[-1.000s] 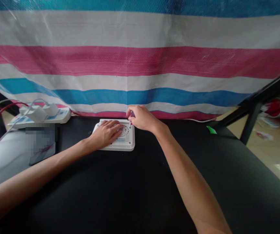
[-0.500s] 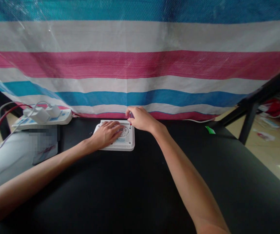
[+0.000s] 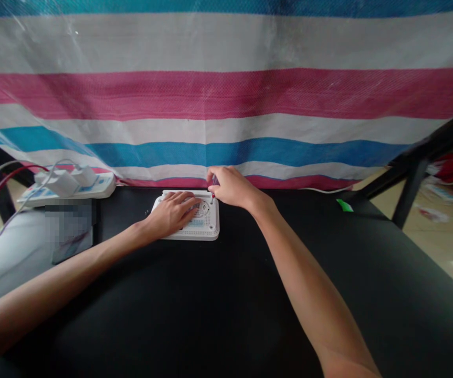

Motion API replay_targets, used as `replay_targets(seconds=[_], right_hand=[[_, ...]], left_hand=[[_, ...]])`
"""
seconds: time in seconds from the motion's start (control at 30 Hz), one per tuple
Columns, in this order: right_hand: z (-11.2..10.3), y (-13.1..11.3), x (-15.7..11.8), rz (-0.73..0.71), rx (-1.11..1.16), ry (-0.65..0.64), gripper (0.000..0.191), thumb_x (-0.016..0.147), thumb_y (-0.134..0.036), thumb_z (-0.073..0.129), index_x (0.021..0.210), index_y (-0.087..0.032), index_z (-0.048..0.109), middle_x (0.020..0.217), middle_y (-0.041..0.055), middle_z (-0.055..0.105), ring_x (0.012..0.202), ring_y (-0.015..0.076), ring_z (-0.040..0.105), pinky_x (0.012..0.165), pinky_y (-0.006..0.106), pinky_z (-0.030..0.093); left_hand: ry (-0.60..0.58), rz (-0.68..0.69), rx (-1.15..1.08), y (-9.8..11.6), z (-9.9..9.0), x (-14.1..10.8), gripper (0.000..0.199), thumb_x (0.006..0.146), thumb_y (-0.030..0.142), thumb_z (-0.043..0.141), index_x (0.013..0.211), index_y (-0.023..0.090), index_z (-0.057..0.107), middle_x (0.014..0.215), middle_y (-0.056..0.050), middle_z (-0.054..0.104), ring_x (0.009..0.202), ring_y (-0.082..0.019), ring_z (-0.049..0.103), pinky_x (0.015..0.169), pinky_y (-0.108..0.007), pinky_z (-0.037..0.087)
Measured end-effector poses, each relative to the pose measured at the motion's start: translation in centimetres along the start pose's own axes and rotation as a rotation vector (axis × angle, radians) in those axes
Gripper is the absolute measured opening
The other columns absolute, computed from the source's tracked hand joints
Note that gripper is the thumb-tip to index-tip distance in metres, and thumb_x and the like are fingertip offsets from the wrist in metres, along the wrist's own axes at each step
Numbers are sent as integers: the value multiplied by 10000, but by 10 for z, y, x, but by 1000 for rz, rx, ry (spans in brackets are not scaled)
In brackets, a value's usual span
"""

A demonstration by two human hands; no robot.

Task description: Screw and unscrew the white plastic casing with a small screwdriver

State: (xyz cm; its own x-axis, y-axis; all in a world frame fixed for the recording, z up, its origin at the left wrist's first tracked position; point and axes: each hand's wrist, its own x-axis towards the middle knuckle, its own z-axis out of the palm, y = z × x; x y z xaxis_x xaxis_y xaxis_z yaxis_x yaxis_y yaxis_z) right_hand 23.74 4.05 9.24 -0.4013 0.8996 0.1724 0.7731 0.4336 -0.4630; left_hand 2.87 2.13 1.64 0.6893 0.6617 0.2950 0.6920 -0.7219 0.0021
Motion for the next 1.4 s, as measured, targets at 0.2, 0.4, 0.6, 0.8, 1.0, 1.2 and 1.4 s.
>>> replay_targets(seconds=[0.2,0.4,0.6,0.8,1.0,1.2,1.4], right_hand=[[-1,0,0,1,-67,43,175,796,-104,644,960,-164,652,799,55,723,744,193,669,683,261,472],[2,4,1,-32,-70,49,190,776,-74,661,941,-166,645,819,49,727,760,181,674,716,252,475],[5,5,1,-24,-2,16,158,800,-86,650,924,-175,613,738,16,707,612,147,674,663,237,482],[3,-1,-1,45,28,-26,92,837,-166,649,917,-171,604,708,19,699,485,134,634,526,237,456],[4,-6,1,78,-216,49,211,895,-384,626,860,-176,632,812,82,731,742,219,693,654,277,451],[-7,-8,-3,32,-342,21,195,919,-164,466,944,-183,659,943,85,746,906,228,673,742,275,411],[-8,-12,-4,-49,-406,-4,215,927,-206,486,869,-186,692,920,85,757,868,216,678,716,270,388]], left_hand=[[3,-1,8,0,0,0,366,1039,344,332,1277,179,556,1245,-123,603,1087,-279,600,936,-441,444],[15,11,14,1,-1,-1,346,1033,333,357,1266,184,564,1212,-116,621,1073,-268,612,918,-429,460],[15,10,12,-1,0,0,350,1032,336,356,1257,175,571,1228,-124,616,1083,-276,614,920,-449,468],[0,6,20,0,0,0,363,1034,338,350,1273,168,563,1237,-126,613,1084,-284,608,932,-452,461],[29,8,8,-1,3,0,359,1033,343,347,1260,179,571,1219,-124,619,1061,-278,613,912,-446,472],[44,10,14,-1,2,-1,357,1034,340,349,1276,189,563,1220,-115,621,1056,-275,614,907,-445,479],[31,5,13,0,1,-1,354,1032,340,354,1260,184,576,1224,-125,619,1071,-280,610,916,-457,479]])
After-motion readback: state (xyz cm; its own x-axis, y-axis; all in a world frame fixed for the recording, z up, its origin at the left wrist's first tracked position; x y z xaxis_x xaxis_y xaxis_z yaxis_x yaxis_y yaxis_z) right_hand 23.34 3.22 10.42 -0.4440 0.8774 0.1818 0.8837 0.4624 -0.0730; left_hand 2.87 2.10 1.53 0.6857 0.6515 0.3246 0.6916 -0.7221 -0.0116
